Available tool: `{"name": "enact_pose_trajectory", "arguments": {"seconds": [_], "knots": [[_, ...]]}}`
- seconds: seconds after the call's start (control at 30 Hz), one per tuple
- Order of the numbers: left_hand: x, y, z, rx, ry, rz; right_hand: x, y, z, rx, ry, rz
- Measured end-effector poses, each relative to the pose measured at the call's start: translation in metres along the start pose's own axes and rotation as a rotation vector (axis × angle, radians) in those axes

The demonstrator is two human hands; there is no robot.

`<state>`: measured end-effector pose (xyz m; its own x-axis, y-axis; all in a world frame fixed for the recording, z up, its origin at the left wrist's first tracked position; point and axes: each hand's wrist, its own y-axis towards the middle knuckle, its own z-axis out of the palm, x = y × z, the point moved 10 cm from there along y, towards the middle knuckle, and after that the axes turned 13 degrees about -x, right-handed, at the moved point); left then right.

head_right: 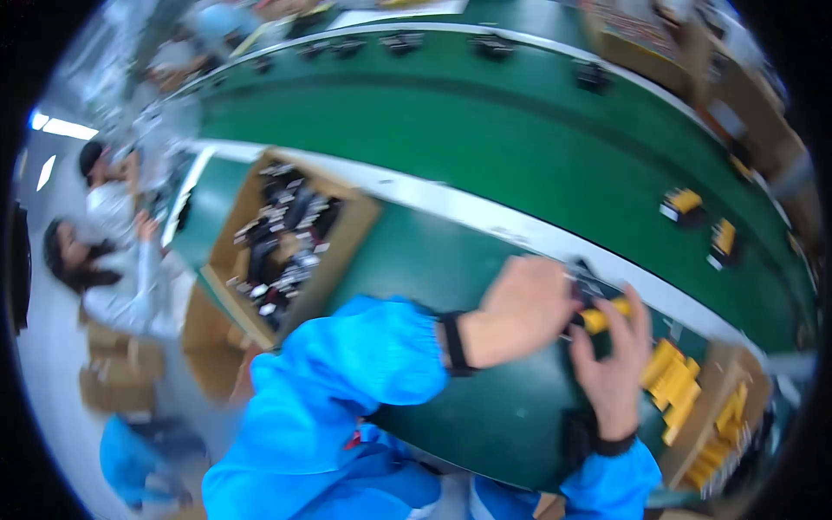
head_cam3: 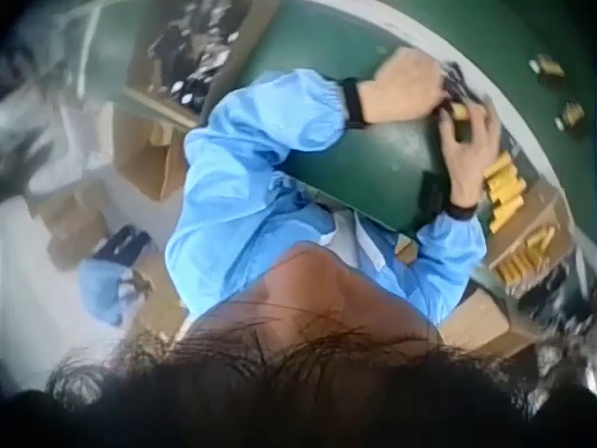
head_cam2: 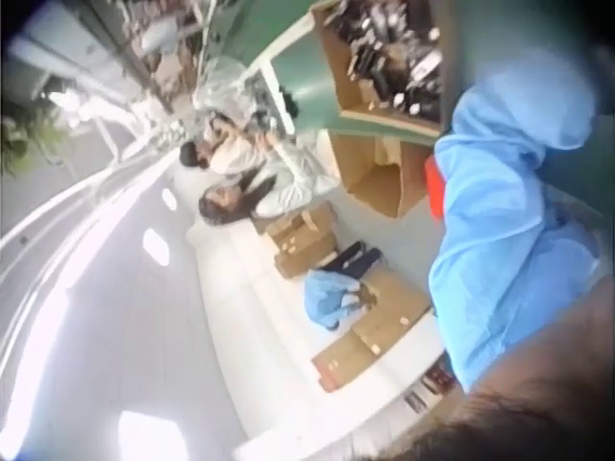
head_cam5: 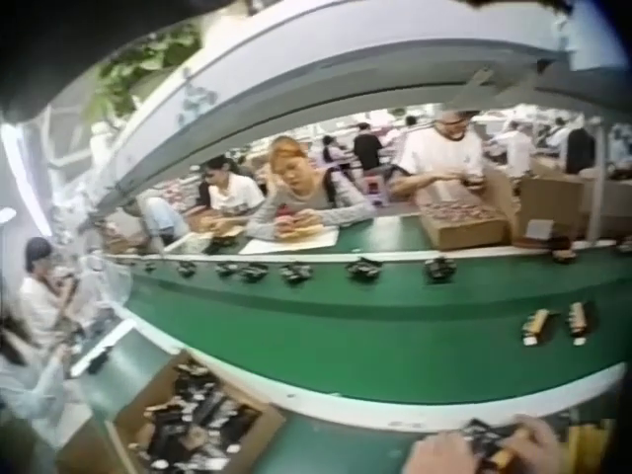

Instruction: The person picks up a battery and a plastic housing by hand, fits the battery into the housing, and connects the wires before placing the unit on the conveyor belt.

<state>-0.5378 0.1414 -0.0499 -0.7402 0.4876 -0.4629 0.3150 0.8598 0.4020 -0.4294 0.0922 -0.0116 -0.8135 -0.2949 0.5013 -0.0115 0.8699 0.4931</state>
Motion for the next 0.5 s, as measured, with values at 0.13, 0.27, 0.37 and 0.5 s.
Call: {"name": "enact_pose_trajectory", "arguments": {"seconds": [0.13,0.27,0.37,0.5], "knots": [[-0.021,-0.004,0.003,-0.109,0.197,0.058,-0.009,0.005,-0.004,0.042,0.069,0.013],[-0.001,-0.015,0.01,-0.09,0.196,-0.057,0.01,0.013,0.01,0.046,0.108,0.022],[0.003,-0.013,0.005,-0.125,0.146,-0.05,0.005,0.011,0.03,0.046,0.217,0.077],[-0.001,-0.011,0.001,-0.057,0.032,0.067,0.004,0.005,0.033,0.091,0.166,0.059]]}}
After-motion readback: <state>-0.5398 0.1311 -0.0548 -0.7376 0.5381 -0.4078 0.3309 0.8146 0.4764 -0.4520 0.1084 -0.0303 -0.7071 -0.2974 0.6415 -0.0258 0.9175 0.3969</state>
